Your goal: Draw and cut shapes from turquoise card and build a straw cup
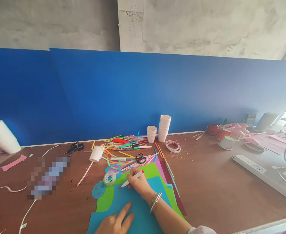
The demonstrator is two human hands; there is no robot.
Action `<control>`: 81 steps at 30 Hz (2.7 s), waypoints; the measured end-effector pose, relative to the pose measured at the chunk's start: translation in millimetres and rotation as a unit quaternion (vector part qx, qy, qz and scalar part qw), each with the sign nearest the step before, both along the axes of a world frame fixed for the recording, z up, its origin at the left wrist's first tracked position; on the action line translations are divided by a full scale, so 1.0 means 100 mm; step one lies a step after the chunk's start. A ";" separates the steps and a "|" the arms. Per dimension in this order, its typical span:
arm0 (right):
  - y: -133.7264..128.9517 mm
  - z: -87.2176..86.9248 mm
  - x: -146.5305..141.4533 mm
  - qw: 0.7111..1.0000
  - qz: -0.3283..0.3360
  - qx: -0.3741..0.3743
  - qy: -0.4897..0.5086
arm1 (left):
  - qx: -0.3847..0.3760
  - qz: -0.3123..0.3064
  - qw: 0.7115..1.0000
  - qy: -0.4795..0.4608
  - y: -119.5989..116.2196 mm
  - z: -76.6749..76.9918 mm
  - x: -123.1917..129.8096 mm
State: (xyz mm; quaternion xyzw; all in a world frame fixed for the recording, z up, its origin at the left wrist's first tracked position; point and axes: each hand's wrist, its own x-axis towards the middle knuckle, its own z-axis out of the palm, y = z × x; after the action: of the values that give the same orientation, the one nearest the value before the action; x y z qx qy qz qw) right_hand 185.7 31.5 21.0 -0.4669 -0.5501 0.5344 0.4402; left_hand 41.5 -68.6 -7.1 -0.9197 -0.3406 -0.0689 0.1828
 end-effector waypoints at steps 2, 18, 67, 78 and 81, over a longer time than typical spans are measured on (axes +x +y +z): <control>0.01 0.01 0.00 1.000 -0.002 -0.002 0.004 | -0.019 -0.011 1.000 0.020 0.03 0.00 -0.01; 0.48 0.00 0.01 1.000 0.000 -0.005 -0.009 | -0.188 0.004 0.978 0.092 0.48 0.27 0.05; 0.22 0.04 -0.01 0.999 0.010 0.010 -0.029 | -0.026 -0.007 0.998 0.063 0.25 -0.02 0.03; 0.07 0.08 -0.03 1.000 0.012 0.006 -0.021 | -0.075 0.003 0.995 0.061 0.09 0.06 0.02; 0.03 0.07 -0.03 1.000 0.012 0.004 -0.020 | -0.064 0.018 0.996 0.050 0.03 0.08 0.04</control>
State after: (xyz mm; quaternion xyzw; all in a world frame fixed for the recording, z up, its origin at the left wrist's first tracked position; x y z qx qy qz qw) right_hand 182.5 34.9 27.9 -0.4691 -0.5666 0.5275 0.4250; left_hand 45.2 -65.5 0.7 -0.9254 -0.3516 0.0029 0.1415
